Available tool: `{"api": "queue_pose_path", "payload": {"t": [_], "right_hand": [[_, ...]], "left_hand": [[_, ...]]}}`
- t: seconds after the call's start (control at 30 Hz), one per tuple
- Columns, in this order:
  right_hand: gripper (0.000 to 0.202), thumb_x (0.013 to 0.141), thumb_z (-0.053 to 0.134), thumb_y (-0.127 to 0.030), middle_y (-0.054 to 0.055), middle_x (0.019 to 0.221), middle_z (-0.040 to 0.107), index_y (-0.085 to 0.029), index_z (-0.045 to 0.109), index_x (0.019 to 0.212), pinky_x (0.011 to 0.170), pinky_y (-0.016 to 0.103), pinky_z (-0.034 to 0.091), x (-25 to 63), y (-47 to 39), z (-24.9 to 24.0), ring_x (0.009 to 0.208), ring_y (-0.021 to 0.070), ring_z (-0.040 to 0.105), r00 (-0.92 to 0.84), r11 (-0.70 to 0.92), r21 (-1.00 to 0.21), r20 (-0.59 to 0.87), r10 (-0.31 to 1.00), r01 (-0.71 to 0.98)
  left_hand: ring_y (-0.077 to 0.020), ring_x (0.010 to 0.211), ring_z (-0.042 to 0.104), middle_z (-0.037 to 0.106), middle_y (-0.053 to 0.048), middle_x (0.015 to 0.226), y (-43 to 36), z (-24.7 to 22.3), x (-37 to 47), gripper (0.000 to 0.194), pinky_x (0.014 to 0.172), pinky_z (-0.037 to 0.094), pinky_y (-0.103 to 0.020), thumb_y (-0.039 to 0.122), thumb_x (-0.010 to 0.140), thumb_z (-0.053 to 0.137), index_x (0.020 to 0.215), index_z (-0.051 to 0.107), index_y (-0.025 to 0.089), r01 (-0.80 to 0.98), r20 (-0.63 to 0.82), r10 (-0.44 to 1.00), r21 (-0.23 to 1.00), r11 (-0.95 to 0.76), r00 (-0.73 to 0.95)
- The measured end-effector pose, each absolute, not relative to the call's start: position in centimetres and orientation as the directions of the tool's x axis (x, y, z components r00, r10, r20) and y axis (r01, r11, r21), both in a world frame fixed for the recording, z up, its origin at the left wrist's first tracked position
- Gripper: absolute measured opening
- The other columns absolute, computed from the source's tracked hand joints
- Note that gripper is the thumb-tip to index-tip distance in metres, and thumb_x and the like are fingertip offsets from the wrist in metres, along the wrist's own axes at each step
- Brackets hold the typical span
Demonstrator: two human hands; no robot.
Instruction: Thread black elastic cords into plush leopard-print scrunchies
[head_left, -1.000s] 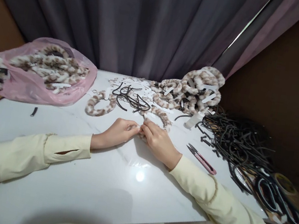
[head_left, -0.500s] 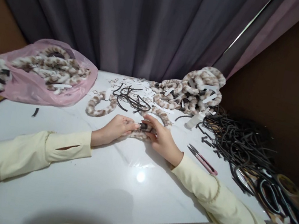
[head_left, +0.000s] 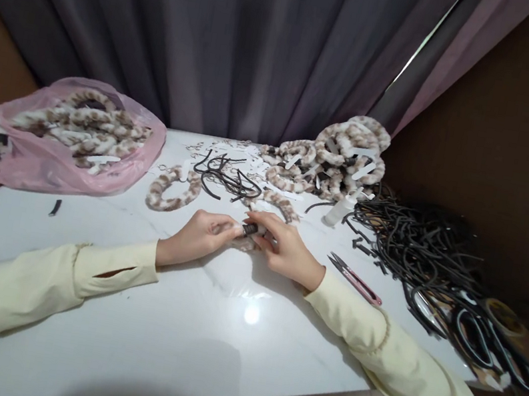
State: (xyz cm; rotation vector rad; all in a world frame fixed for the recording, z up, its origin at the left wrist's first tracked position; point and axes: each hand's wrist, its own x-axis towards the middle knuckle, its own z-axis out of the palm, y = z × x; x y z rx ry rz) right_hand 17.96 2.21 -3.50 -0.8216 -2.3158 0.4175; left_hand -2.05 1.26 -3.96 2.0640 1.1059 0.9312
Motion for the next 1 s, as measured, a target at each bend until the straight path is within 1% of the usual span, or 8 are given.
{"api": "queue_pose_path", "payload": {"t": [0.1,0.17,0.3,0.43,0.53,0.67,0.8,1.0], "right_hand": [[0.032,0.074,0.049,-0.005,0.011,0.097,0.062,-0.013,0.056,0.105,0.081,0.036,0.048,18.5,2.4,-2.7,0.092,0.0211,0.057,-0.659,0.779,-0.436,0.426,0.620,0.451],[0.030,0.071,0.046,-0.001,0.009,0.088,0.063,-0.014,0.058,0.096,0.081,0.037,0.047,18.7,2.6,-2.5,0.086,0.0205,0.056,-0.683,0.815,-0.385,0.449,0.576,0.433],[0.030,0.067,0.042,0.003,0.007,0.083,0.063,-0.017,0.056,0.084,0.091,0.042,0.040,18.9,2.7,-2.7,0.082,0.0192,0.056,-0.672,0.869,-0.295,0.551,0.494,0.397],[0.026,0.069,0.041,0.001,0.007,0.085,0.063,-0.019,0.053,0.081,0.085,0.040,0.042,18.8,2.6,-2.9,0.085,0.0200,0.054,-0.647,0.873,-0.234,0.595,0.477,0.428],[0.019,0.076,0.045,-0.004,0.009,0.088,0.062,-0.017,0.053,0.089,0.082,0.038,0.042,18.7,2.3,-2.5,0.087,0.0204,0.053,-0.684,0.878,-0.170,0.567,0.458,0.447],[0.013,0.088,0.044,-0.017,0.009,0.091,0.062,-0.015,0.052,0.099,0.078,0.035,0.041,18.4,1.8,-2.2,0.086,0.0194,0.053,-0.773,0.906,-0.021,0.514,0.372,0.422],[0.022,0.092,0.032,-0.012,0.010,0.093,0.062,-0.014,0.054,0.096,0.074,0.033,0.041,17.9,1.5,-2.4,0.082,0.0185,0.052,-0.816,0.909,0.124,0.500,0.289,0.398],[0.026,0.092,0.027,-0.011,0.013,0.084,0.060,-0.011,0.054,0.092,0.071,0.033,0.042,17.4,1.4,-2.7,0.079,0.0200,0.051,-0.795,0.879,0.172,0.528,0.299,0.445]], "left_hand": [[-0.0079,0.045,0.047,0.059,0.000,0.057,1.0,-4.8,-2.5,0.024,0.049,0.037,-0.020,0.027,0.087,0.044,0.084,0.064,0.014,0.499,0.524,0.643,0.407,-0.765,0.558],[-0.0092,0.046,0.051,0.062,-0.001,0.059,1.0,-5.2,-2.8,0.023,0.051,0.040,-0.020,0.023,0.087,0.042,0.090,0.064,0.014,0.486,0.595,0.500,0.199,-0.851,0.630],[-0.0107,0.046,0.055,0.064,-0.002,0.059,1.1,-5.5,-2.9,0.022,0.049,0.043,-0.021,0.019,0.088,0.041,0.095,0.061,0.014,0.471,0.650,0.366,0.014,-0.882,0.666],[-0.0104,0.046,0.056,0.066,-0.002,0.062,1.2,-5.5,-2.8,0.021,0.049,0.044,-0.021,0.019,0.088,0.042,0.098,0.059,0.014,0.478,0.668,0.339,-0.028,-0.878,0.662],[-0.0106,0.045,0.055,0.064,-0.002,0.060,1.2,-5.5,-2.8,0.019,0.048,0.044,-0.021,0.018,0.087,0.043,0.096,0.059,0.014,0.474,0.679,0.334,-0.023,-0.880,0.654],[-0.0105,0.047,0.055,0.061,-0.002,0.058,1.2,-5.3,-2.9,0.020,0.050,0.043,-0.020,0.019,0.087,0.040,0.088,0.060,0.016,0.490,0.632,0.428,0.086,-0.868,0.647],[-0.0090,0.046,0.054,0.062,-0.001,0.059,1.1,-5.1,-2.8,0.023,0.049,0.042,-0.019,0.022,0.088,0.038,0.083,0.060,0.016,0.489,0.594,0.492,0.182,-0.853,0.637],[-0.0084,0.043,0.050,0.064,-0.001,0.059,1.0,-5.2,-2.5,0.026,0.049,0.041,-0.019,0.027,0.089,0.041,0.096,0.062,0.014,0.514,0.600,0.554,0.259,-0.817,0.577]]}}
